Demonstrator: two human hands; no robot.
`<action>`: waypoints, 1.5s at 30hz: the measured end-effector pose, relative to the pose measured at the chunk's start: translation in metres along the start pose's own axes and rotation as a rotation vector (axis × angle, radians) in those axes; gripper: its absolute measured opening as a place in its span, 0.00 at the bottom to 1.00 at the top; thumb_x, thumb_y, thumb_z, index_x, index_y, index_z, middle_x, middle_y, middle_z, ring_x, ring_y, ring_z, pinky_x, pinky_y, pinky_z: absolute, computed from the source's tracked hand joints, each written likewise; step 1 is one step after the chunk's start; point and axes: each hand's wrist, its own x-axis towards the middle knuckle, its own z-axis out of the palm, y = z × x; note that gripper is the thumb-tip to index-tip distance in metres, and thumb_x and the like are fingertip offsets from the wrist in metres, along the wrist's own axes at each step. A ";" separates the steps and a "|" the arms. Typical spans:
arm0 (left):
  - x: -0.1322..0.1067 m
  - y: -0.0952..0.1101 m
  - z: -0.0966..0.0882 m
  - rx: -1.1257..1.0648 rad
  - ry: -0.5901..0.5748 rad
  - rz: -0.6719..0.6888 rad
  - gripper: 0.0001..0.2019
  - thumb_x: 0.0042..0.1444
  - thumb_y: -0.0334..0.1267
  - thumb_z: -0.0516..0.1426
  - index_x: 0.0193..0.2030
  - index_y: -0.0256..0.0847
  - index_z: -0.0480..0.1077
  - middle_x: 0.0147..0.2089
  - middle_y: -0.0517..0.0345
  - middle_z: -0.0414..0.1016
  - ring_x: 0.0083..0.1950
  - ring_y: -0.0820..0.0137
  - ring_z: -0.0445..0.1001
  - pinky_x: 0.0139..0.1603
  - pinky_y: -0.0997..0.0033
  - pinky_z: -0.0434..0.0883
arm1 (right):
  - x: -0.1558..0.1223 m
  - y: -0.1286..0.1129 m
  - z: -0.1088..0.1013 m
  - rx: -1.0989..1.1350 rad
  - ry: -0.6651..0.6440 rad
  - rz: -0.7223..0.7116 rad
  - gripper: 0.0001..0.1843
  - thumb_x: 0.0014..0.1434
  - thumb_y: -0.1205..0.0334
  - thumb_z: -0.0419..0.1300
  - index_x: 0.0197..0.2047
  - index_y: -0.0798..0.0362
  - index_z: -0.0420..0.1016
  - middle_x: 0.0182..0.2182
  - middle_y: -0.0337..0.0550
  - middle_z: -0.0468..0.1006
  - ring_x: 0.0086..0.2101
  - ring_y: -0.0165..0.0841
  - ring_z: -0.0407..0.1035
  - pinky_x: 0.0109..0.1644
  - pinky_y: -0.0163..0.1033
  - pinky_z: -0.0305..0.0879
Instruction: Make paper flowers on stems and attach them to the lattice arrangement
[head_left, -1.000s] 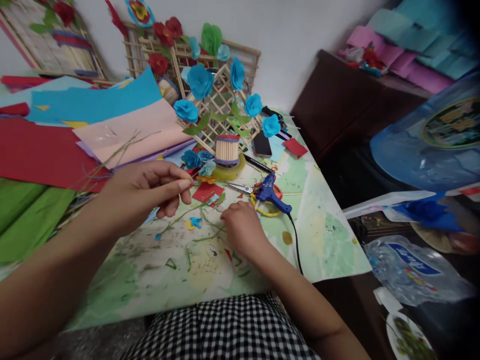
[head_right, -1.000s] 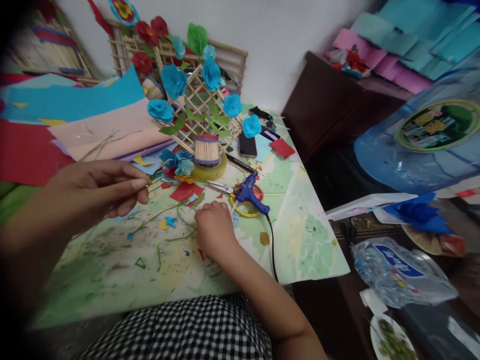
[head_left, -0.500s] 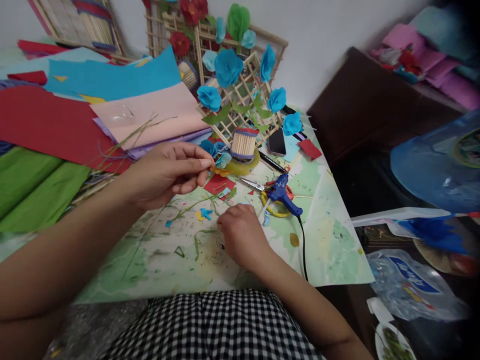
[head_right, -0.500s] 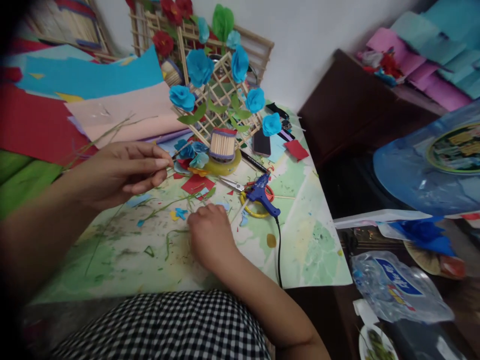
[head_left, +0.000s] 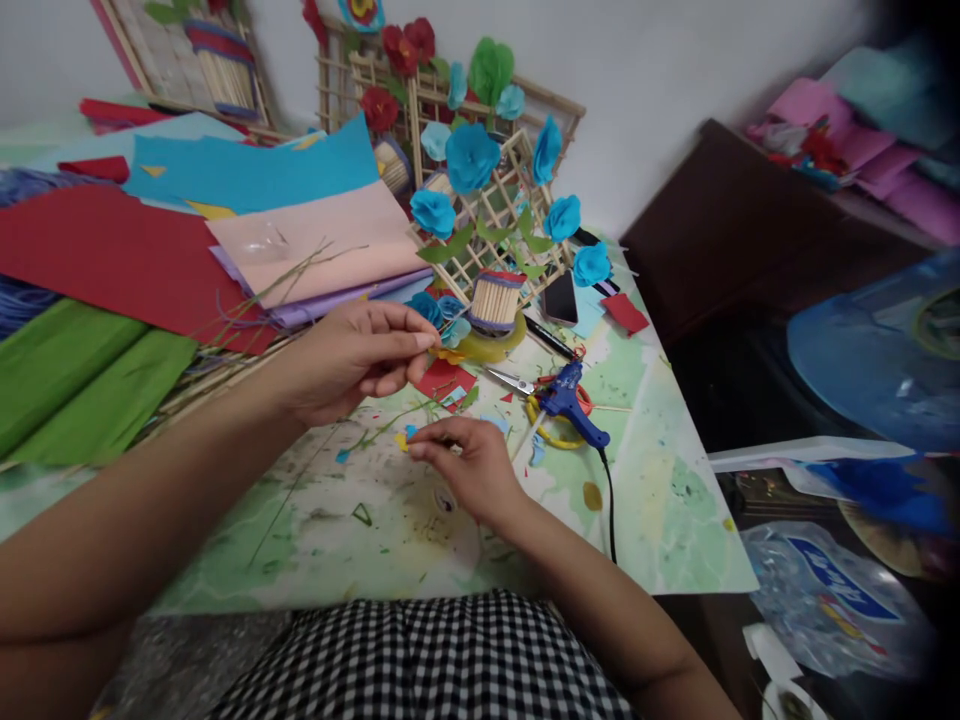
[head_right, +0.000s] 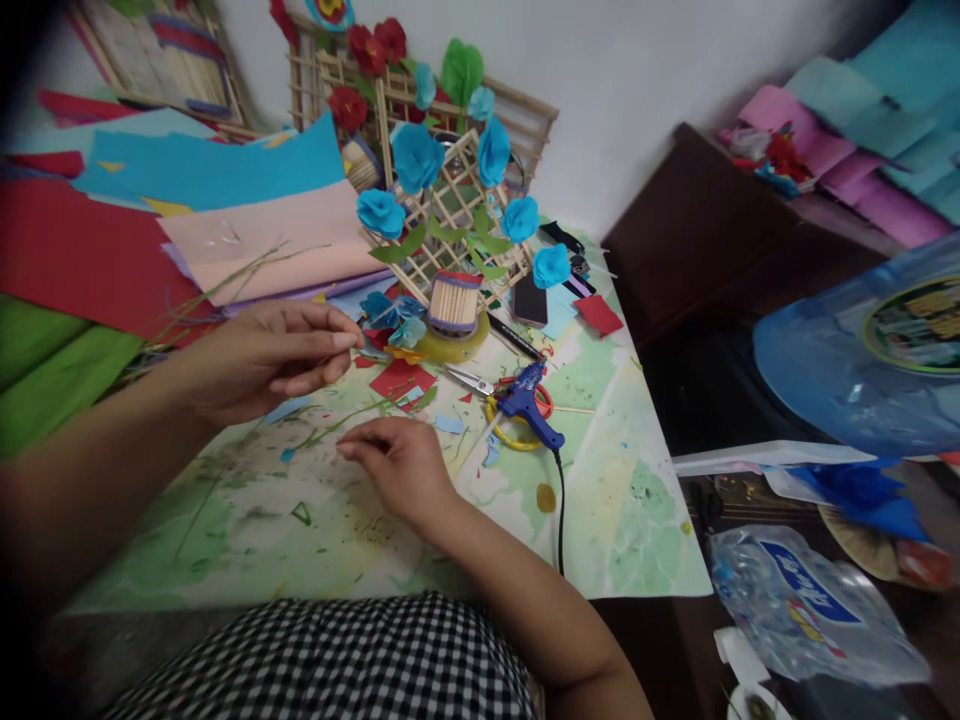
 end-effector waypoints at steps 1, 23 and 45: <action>0.001 -0.002 0.000 -0.003 -0.004 0.002 0.02 0.52 0.31 0.59 0.32 0.34 0.71 0.19 0.60 0.72 0.12 0.85 0.56 0.12 0.86 0.49 | 0.002 -0.006 -0.005 0.165 0.067 0.070 0.04 0.52 0.62 0.64 0.32 0.52 0.75 0.25 0.36 0.78 0.27 0.28 0.71 0.33 0.35 0.65; 0.005 -0.044 0.033 -0.088 -0.106 -0.302 0.10 0.49 0.37 0.63 0.33 0.34 0.69 0.25 0.57 0.76 0.15 0.88 0.48 0.16 0.82 0.41 | 0.017 -0.024 -0.075 0.969 0.787 -0.051 0.13 0.44 0.68 0.69 0.29 0.53 0.67 0.25 0.33 0.76 0.22 0.21 0.66 0.27 0.28 0.64; 0.005 -0.043 0.030 0.384 -0.110 -0.217 0.10 0.51 0.42 0.60 0.34 0.39 0.67 0.25 0.61 0.76 0.18 0.80 0.53 0.19 0.79 0.48 | -0.004 -0.024 -0.059 -0.264 0.047 0.027 0.11 0.61 0.62 0.56 0.30 0.54 0.75 0.23 0.37 0.73 0.26 0.28 0.65 0.31 0.33 0.58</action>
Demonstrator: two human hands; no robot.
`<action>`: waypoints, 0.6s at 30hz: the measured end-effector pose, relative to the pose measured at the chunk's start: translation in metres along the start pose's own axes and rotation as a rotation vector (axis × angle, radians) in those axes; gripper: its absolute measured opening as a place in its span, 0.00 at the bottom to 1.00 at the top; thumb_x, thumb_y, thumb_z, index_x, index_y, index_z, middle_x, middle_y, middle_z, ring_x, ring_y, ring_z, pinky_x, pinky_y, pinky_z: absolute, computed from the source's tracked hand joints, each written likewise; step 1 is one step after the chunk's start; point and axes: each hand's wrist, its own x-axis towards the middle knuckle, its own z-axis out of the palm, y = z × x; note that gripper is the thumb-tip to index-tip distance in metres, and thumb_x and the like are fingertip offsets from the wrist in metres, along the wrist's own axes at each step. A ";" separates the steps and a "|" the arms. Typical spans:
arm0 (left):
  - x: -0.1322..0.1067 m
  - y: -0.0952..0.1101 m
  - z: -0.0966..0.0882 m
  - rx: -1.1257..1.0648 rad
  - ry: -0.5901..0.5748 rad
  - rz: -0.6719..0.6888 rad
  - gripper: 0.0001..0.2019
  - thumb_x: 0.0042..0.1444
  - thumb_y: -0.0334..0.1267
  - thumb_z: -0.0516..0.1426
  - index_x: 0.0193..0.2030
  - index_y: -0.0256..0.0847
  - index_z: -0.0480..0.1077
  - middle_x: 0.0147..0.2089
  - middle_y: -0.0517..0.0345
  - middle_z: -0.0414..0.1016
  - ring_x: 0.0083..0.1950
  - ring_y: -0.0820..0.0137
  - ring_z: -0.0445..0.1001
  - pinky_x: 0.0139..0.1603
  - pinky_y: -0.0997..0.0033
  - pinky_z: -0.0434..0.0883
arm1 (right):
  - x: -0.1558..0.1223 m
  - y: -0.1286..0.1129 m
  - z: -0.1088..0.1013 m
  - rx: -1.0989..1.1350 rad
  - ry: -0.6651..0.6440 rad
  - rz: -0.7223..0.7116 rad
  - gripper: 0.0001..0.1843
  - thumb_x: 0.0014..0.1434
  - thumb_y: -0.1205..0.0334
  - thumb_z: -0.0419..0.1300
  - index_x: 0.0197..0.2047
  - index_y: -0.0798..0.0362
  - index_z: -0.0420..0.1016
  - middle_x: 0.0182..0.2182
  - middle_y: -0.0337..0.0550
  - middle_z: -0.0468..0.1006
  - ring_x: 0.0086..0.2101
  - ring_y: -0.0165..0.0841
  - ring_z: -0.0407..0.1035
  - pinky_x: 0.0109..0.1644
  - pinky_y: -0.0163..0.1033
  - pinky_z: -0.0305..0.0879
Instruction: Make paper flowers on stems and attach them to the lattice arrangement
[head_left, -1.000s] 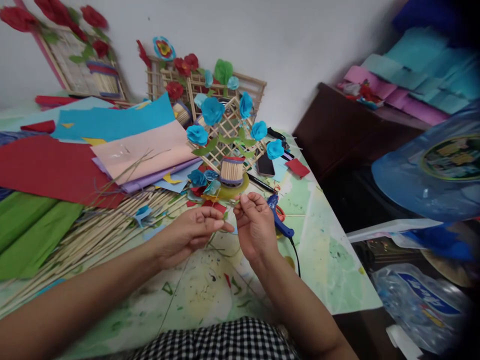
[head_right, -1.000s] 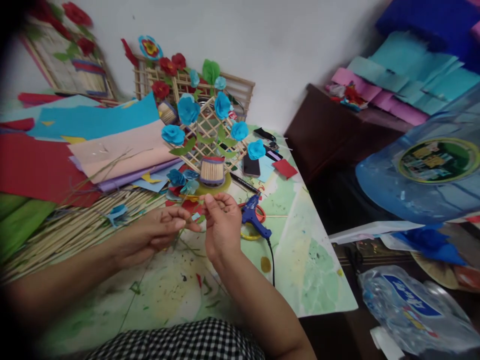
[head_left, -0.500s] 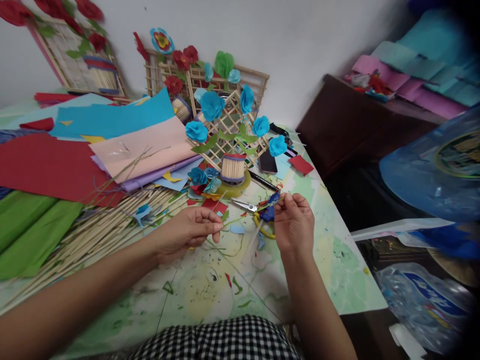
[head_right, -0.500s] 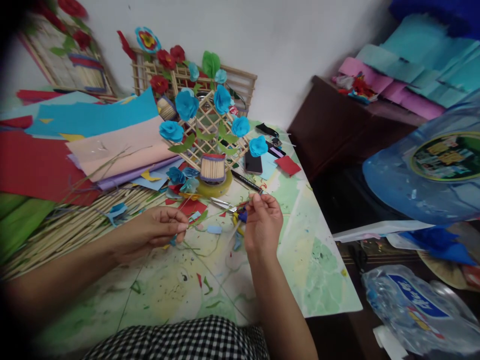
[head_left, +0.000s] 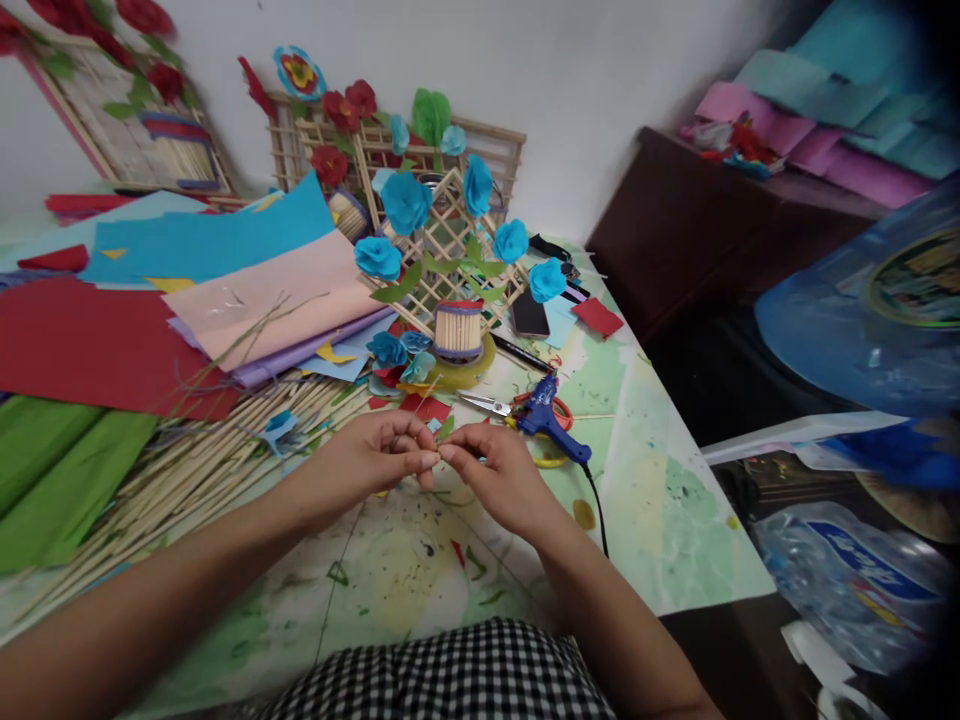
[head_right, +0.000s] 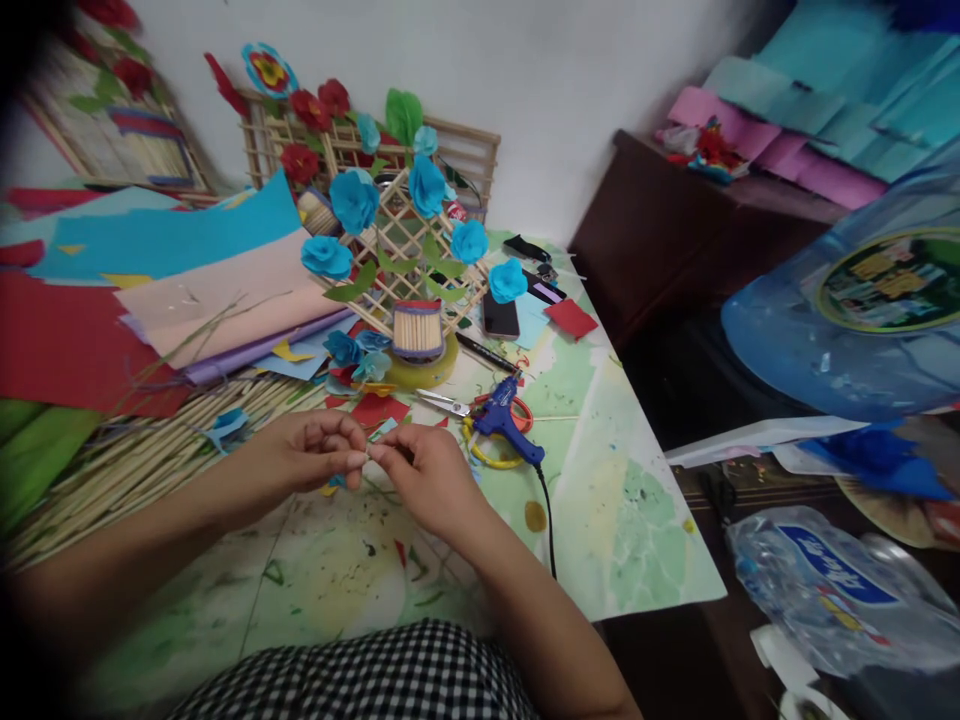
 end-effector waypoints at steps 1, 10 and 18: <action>0.000 0.000 -0.001 0.004 -0.002 0.004 0.10 0.51 0.42 0.60 0.35 0.39 0.67 0.25 0.61 0.76 0.18 0.80 0.52 0.19 0.79 0.48 | 0.001 0.001 0.000 0.026 0.010 0.006 0.10 0.60 0.63 0.57 0.29 0.54 0.75 0.23 0.36 0.73 0.26 0.27 0.64 0.31 0.32 0.57; 0.000 0.005 -0.005 0.010 0.027 0.051 0.10 0.51 0.42 0.60 0.34 0.38 0.67 0.28 0.61 0.75 0.20 0.80 0.54 0.20 0.79 0.50 | 0.001 0.004 -0.002 0.094 0.015 0.047 0.12 0.58 0.64 0.56 0.22 0.55 0.68 0.19 0.33 0.65 0.24 0.25 0.58 0.29 0.31 0.53; 0.005 -0.002 -0.005 -0.122 0.022 0.078 0.13 0.56 0.47 0.56 0.34 0.37 0.67 0.27 0.57 0.76 0.17 0.82 0.50 0.18 0.78 0.45 | 0.004 0.019 0.010 0.219 0.175 0.088 0.12 0.58 0.58 0.53 0.26 0.53 0.66 0.20 0.33 0.62 0.23 0.27 0.55 0.28 0.33 0.52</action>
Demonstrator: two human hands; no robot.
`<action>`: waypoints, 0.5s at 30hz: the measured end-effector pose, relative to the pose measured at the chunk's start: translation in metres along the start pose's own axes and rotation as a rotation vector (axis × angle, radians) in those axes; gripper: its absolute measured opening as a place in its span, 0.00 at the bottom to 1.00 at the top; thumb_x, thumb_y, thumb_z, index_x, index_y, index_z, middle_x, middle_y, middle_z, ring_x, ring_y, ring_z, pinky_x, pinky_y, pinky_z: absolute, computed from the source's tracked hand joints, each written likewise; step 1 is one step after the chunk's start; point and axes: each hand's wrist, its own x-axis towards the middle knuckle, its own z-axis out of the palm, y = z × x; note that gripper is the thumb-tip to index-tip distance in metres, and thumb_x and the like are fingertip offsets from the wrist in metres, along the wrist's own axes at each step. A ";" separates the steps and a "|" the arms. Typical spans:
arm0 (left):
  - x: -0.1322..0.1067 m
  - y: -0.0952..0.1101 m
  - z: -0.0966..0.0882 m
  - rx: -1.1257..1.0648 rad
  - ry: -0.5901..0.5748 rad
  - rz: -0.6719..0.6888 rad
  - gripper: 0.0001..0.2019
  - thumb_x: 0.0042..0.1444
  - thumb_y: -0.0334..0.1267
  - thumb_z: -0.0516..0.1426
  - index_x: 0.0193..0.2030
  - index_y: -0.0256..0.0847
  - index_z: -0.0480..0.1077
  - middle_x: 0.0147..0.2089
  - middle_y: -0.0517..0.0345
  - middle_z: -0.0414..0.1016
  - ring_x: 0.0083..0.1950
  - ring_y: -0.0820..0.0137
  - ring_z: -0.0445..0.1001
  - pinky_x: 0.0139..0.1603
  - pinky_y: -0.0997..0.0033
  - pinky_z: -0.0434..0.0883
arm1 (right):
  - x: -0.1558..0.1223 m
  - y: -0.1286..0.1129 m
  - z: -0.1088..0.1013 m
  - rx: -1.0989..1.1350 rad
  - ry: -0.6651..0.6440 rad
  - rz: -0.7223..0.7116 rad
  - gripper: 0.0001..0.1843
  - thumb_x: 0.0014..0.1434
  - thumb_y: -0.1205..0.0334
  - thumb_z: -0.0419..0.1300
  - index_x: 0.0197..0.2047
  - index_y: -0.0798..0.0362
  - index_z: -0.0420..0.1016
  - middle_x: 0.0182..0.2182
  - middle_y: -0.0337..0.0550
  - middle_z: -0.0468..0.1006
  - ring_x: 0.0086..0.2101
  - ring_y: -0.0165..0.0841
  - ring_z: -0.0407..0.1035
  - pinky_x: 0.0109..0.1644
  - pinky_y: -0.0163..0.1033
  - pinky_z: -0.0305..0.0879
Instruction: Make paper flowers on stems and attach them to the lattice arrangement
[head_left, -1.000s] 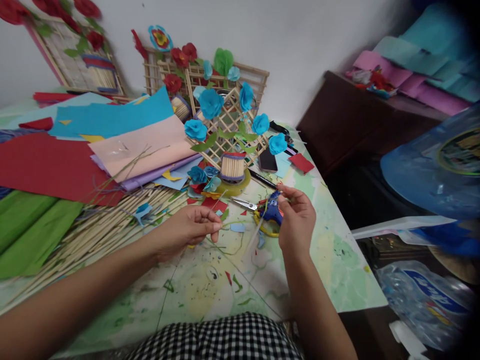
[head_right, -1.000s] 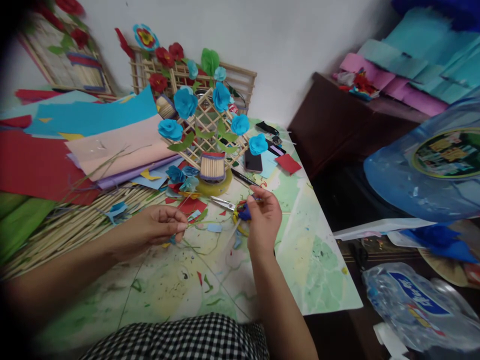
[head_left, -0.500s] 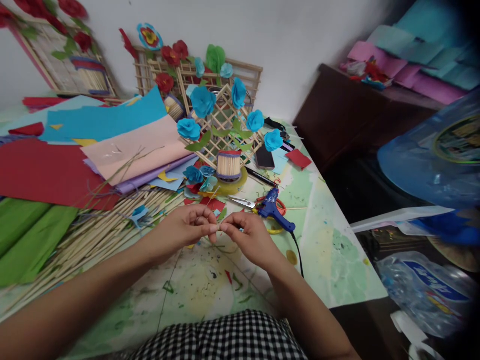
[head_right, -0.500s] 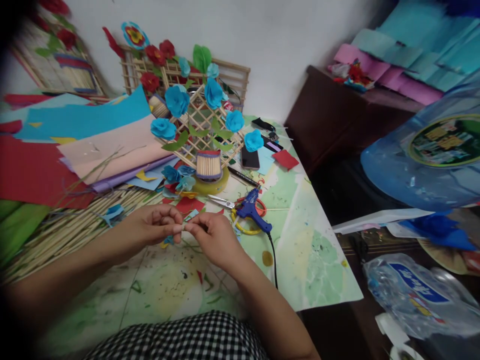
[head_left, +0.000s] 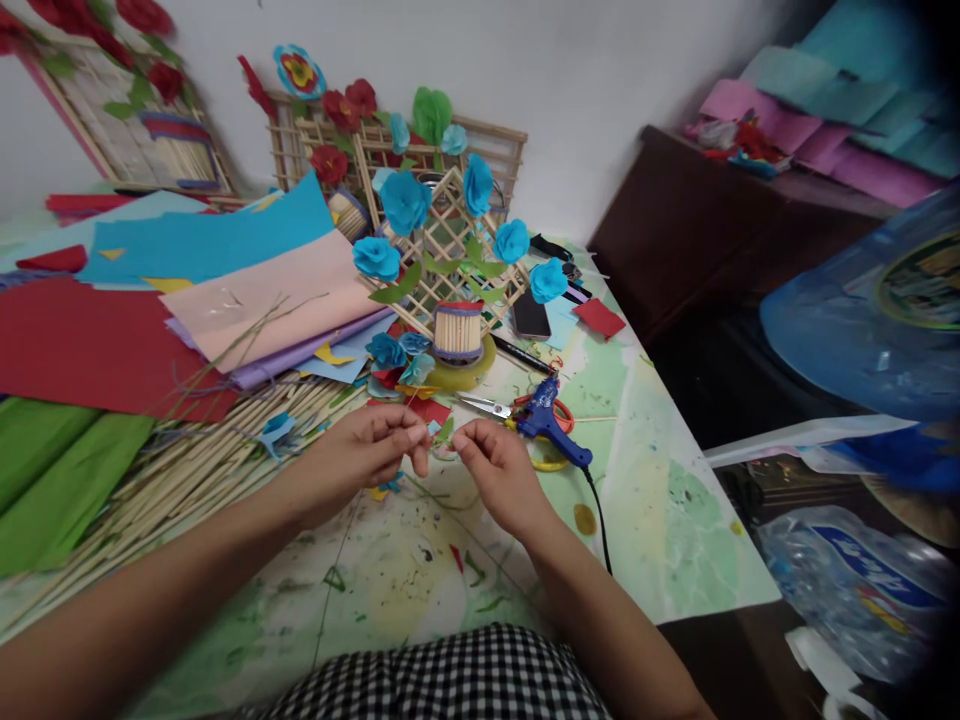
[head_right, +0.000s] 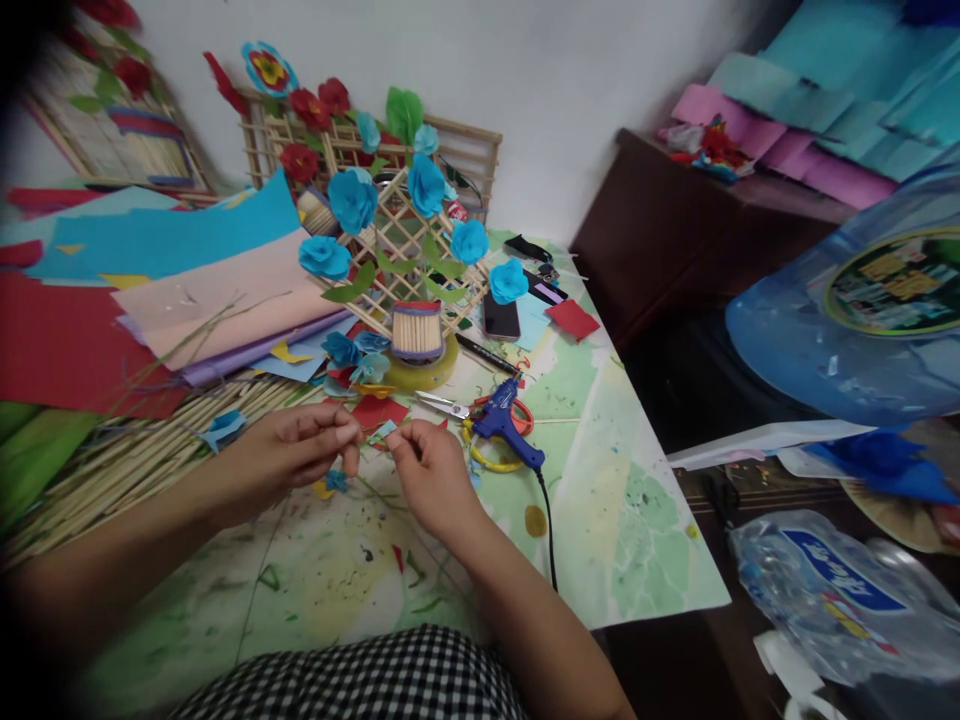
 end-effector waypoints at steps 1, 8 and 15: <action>0.000 -0.001 0.000 -0.030 -0.011 0.007 0.15 0.57 0.49 0.54 0.34 0.37 0.68 0.27 0.56 0.76 0.17 0.82 0.49 0.18 0.77 0.44 | 0.000 0.002 0.000 0.032 0.029 0.003 0.12 0.57 0.57 0.53 0.26 0.53 0.66 0.20 0.33 0.62 0.23 0.27 0.55 0.28 0.33 0.53; -0.006 -0.001 0.006 -0.110 -0.095 -0.052 0.15 0.60 0.47 0.51 0.36 0.36 0.68 0.20 0.56 0.74 0.15 0.82 0.49 0.17 0.76 0.42 | 0.006 0.001 -0.004 0.292 0.197 0.061 0.13 0.52 0.53 0.60 0.26 0.53 0.67 0.18 0.31 0.60 0.21 0.25 0.51 0.25 0.32 0.49; -0.013 0.000 0.016 -0.185 -0.163 -0.136 0.14 0.61 0.47 0.50 0.36 0.36 0.67 0.18 0.59 0.73 0.14 0.84 0.43 0.16 0.77 0.39 | 0.010 -0.002 0.000 0.426 0.272 0.031 0.13 0.56 0.52 0.57 0.27 0.53 0.66 0.16 0.31 0.64 0.19 0.25 0.58 0.26 0.32 0.55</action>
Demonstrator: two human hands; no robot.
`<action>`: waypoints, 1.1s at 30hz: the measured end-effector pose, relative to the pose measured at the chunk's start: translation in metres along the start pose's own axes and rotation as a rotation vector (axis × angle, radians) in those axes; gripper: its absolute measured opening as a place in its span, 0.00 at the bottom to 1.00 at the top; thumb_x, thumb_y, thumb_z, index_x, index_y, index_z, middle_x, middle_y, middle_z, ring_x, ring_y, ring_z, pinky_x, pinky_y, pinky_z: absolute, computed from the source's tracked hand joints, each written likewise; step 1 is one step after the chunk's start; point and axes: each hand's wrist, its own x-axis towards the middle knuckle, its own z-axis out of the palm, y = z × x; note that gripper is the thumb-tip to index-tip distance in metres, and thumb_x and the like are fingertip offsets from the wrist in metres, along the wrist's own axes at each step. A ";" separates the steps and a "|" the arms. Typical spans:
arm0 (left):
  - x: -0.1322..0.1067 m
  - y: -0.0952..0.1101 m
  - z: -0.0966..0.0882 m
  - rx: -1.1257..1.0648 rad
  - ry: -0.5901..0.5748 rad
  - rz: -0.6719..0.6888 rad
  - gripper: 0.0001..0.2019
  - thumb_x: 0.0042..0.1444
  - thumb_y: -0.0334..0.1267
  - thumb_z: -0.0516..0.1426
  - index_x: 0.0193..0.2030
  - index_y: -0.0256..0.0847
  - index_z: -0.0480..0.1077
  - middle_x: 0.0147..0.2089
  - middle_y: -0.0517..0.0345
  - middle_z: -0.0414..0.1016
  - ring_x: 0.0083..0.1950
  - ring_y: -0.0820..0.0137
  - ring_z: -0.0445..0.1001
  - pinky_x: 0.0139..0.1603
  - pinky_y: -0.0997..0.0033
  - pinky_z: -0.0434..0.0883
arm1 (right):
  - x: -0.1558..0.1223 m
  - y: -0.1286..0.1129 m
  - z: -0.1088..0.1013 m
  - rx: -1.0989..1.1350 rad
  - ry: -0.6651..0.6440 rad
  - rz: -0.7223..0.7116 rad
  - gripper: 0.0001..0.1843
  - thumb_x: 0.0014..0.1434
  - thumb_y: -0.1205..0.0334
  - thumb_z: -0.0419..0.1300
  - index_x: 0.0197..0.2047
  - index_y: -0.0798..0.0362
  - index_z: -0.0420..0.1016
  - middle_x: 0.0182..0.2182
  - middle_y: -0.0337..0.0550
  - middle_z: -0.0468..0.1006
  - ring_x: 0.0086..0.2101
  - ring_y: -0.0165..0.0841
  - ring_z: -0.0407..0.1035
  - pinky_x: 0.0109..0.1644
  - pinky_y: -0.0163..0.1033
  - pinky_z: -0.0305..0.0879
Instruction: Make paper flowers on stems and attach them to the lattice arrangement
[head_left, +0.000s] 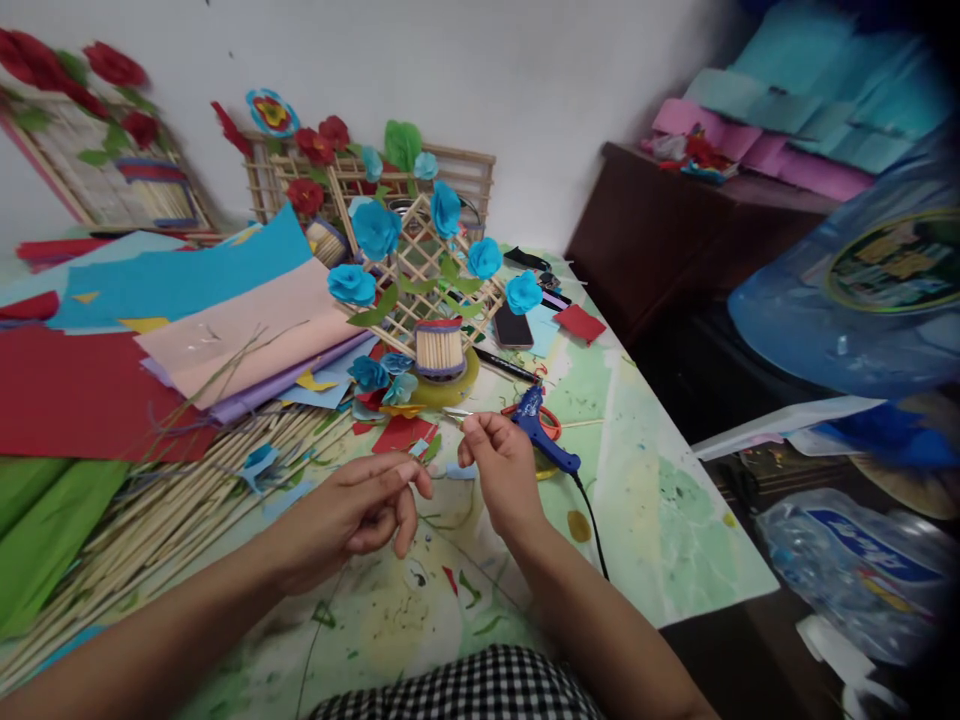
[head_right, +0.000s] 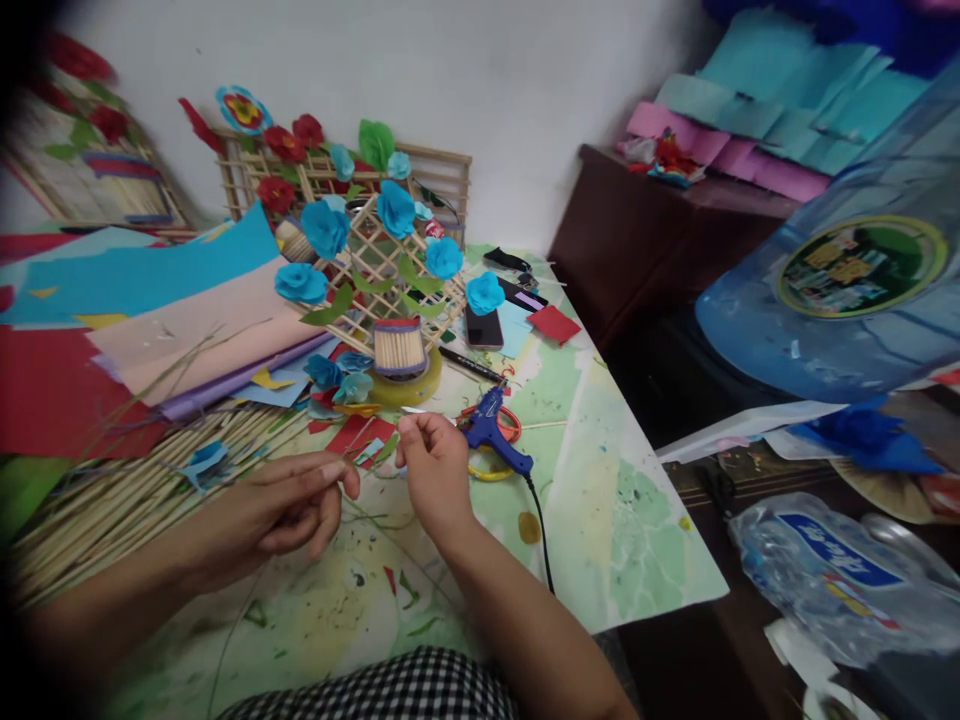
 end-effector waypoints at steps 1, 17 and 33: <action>0.000 0.000 0.001 0.000 -0.005 -0.001 0.15 0.61 0.47 0.50 0.36 0.36 0.67 0.17 0.59 0.72 0.13 0.84 0.42 0.16 0.77 0.38 | 0.000 0.001 0.001 0.012 0.002 -0.003 0.13 0.56 0.53 0.57 0.28 0.53 0.66 0.16 0.31 0.64 0.19 0.25 0.58 0.26 0.32 0.56; 0.001 -0.003 0.003 0.035 -0.029 0.022 0.14 0.61 0.48 0.51 0.36 0.37 0.66 0.16 0.62 0.69 0.14 0.83 0.42 0.16 0.77 0.39 | -0.002 -0.001 0.008 -0.022 -0.028 -0.008 0.14 0.57 0.54 0.57 0.26 0.54 0.70 0.15 0.32 0.66 0.19 0.25 0.57 0.28 0.32 0.56; 0.003 -0.004 0.002 0.045 -0.008 0.016 0.14 0.61 0.48 0.50 0.36 0.38 0.67 0.15 0.63 0.68 0.14 0.82 0.42 0.16 0.77 0.39 | -0.005 -0.004 0.009 0.039 -0.046 0.014 0.12 0.56 0.54 0.58 0.29 0.54 0.73 0.15 0.31 0.65 0.19 0.25 0.57 0.29 0.33 0.57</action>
